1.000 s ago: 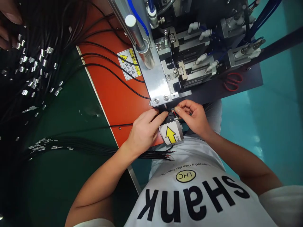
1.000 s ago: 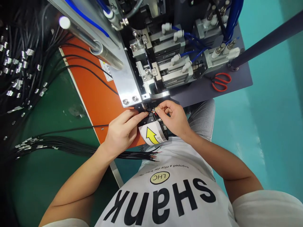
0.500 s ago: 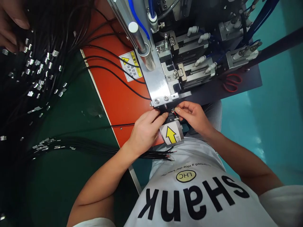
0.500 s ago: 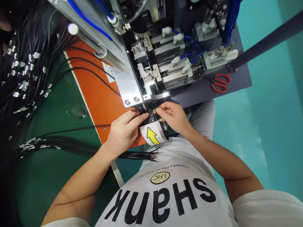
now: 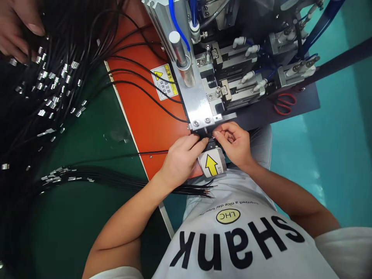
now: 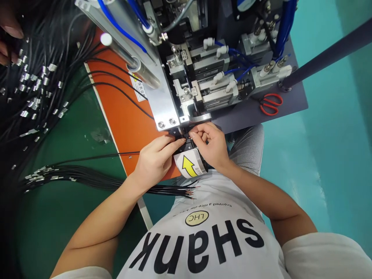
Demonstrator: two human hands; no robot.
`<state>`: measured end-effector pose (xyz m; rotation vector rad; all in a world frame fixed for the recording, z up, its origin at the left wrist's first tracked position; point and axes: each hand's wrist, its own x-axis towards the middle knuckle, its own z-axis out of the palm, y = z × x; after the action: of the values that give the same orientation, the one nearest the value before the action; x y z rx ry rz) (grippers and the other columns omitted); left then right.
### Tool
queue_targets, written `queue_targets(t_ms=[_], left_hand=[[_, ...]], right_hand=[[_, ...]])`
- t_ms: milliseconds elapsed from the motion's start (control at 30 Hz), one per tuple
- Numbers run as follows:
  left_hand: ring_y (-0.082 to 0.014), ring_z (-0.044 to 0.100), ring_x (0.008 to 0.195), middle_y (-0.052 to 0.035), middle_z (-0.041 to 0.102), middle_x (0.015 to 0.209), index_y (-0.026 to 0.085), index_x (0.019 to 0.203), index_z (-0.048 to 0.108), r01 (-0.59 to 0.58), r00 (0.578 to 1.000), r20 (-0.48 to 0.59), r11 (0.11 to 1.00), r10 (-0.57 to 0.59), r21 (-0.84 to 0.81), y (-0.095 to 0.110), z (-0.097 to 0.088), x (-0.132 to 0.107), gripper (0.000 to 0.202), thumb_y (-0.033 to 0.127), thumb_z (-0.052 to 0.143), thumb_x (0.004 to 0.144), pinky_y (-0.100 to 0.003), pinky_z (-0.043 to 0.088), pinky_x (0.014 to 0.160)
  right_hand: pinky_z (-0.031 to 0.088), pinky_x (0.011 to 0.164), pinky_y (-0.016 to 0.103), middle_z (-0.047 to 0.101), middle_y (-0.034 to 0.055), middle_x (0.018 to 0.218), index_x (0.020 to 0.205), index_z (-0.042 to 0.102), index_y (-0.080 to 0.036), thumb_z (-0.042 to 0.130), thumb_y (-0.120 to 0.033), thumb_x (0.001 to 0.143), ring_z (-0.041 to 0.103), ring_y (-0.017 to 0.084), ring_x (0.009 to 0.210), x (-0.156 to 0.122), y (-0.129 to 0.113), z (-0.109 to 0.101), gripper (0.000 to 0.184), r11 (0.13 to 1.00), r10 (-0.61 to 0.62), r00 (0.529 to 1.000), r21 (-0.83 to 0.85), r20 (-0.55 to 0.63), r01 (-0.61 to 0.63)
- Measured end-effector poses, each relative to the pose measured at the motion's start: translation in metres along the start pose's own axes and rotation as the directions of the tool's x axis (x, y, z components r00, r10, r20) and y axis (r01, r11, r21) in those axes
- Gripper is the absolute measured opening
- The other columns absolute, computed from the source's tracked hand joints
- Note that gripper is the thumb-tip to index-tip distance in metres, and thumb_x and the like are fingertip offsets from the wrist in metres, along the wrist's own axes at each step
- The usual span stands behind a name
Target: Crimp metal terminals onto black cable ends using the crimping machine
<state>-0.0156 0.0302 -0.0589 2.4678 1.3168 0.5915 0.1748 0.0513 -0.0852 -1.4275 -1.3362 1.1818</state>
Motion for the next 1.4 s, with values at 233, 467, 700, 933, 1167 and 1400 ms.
queue_targets(t_ms=[233,467,700,933,1167,1400], left_hand=[[-0.0191,0.061,0.089,-0.0105,0.066,0.096,0.016,0.118,0.065,-0.001,1.000,-0.004,1.000,0.001,-0.007,0.000,0.000,0.000,0.034,0.015,0.038,0.098,-0.031,0.052,0.076],[-0.0202,0.061,0.091,-0.0114,0.066,0.098,0.015,0.120,0.065,-0.007,1.000,0.012,1.000,0.007,-0.020,-0.001,0.000,0.000,0.036,0.015,0.036,0.099,-0.032,0.052,0.076],[-0.0200,0.061,0.091,-0.0108,0.066,0.098,0.016,0.120,0.064,0.002,1.000,0.021,1.000,-0.001,-0.023,0.000,-0.001,0.002,0.037,0.014,0.035,0.098,-0.032,0.052,0.077],[-0.0205,0.061,0.092,-0.0108,0.066,0.099,0.016,0.120,0.064,0.011,0.999,0.037,1.000,-0.010,-0.029,0.000,-0.002,0.003,0.035,0.015,0.037,0.098,-0.032,0.052,0.076],[-0.0200,0.061,0.088,-0.0103,0.066,0.096,0.015,0.118,0.065,0.005,1.000,0.030,1.000,-0.005,0.003,0.002,-0.001,0.003,0.034,0.016,0.038,0.098,-0.031,0.051,0.075],[-0.0204,0.061,0.087,-0.0108,0.066,0.096,0.014,0.117,0.065,0.009,0.999,0.034,1.000,-0.009,0.004,0.002,-0.001,0.004,0.033,0.015,0.038,0.098,-0.032,0.051,0.074]], right_hand=[[0.041,0.055,0.027,0.055,0.0003,0.082,0.082,0.063,-0.022,0.064,-0.029,0.088,0.048,0.011,0.060,-0.003,0.000,0.000,0.009,0.999,-0.029,0.999,-0.035,-0.019,0.028],[0.041,0.053,0.025,0.055,0.0000,0.077,0.083,0.057,-0.022,0.064,-0.036,0.089,0.051,0.011,0.061,-0.005,0.010,0.001,0.016,0.992,0.120,0.993,0.028,-0.004,-0.119],[0.035,0.044,0.022,0.050,-0.0049,0.063,0.082,0.058,-0.020,0.068,-0.043,0.085,0.045,0.007,0.047,-0.002,0.025,-0.011,0.026,0.906,0.358,0.920,0.181,0.161,-0.384],[0.042,0.049,0.025,0.059,-0.0012,0.069,0.086,0.067,-0.019,0.070,-0.043,0.084,0.050,0.010,0.053,-0.017,0.001,-0.014,0.024,0.930,0.334,0.924,0.097,0.184,-0.356],[0.043,0.065,0.029,0.064,0.0017,0.079,0.087,0.068,-0.019,0.057,-0.023,0.093,0.055,0.012,0.063,-0.013,-0.024,-0.021,0.014,0.761,-0.221,0.960,-0.586,0.170,0.279],[0.045,0.063,0.027,0.060,0.0011,0.080,0.085,0.062,-0.019,0.058,-0.025,0.092,0.055,0.012,0.064,0.000,-0.009,-0.023,0.010,0.936,-0.079,0.980,-0.326,0.181,0.136]])
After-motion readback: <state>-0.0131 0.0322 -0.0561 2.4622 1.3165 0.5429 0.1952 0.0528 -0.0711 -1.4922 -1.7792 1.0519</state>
